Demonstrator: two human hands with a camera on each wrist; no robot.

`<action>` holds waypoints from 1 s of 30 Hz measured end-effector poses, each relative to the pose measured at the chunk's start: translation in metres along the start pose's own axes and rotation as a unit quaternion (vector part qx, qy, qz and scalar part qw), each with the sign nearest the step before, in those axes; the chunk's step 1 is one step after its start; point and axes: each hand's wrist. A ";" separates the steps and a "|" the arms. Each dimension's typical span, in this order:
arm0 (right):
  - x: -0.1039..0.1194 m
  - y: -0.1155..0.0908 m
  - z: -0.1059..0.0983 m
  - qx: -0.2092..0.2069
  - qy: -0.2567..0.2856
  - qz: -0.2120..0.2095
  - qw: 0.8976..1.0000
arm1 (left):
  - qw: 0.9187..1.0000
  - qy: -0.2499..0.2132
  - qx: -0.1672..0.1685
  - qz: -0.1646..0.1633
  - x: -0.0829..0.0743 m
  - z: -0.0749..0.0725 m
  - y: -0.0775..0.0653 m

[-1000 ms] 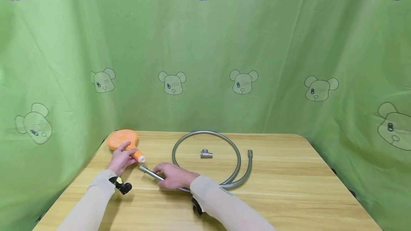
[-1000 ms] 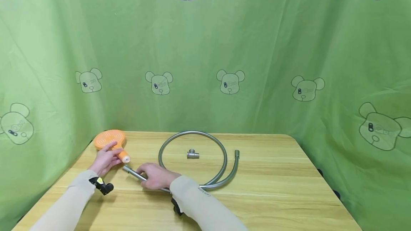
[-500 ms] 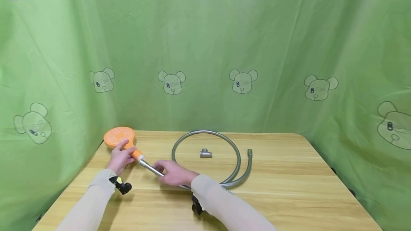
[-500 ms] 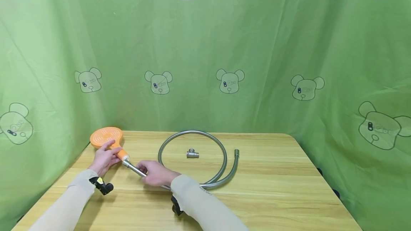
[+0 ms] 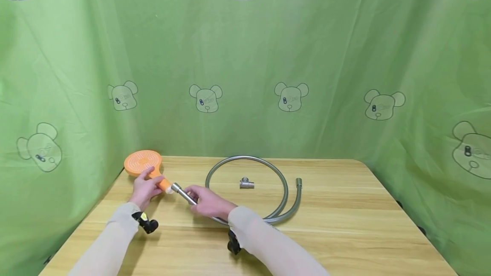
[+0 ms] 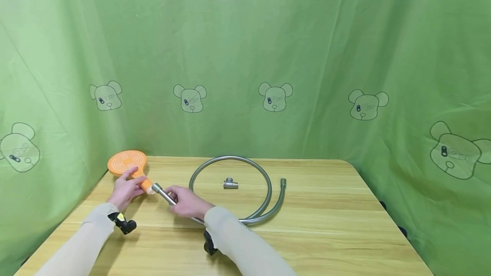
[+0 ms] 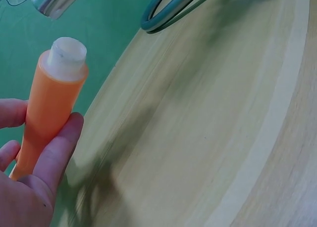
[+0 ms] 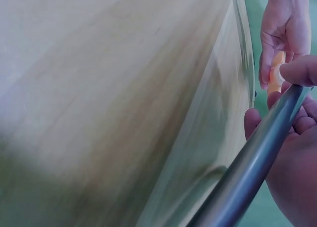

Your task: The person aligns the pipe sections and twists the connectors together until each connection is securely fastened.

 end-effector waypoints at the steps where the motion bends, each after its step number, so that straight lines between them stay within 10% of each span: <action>1: -0.001 0.001 0.000 -0.003 0.004 -0.001 1.000 | 1.000 0.001 -0.001 0.000 0.000 0.000 0.000; 30: 0.007 0.017 -0.003 -0.053 0.041 0.039 0.997 | 1.000 0.000 0.004 -0.003 -0.006 0.006 0.000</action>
Point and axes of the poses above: each hand's wrist, its own y-axis towards the middle knuckle, its own z-axis out of the palm, x = y × z, and after that the axes turned 11 degrees about x, right-handed
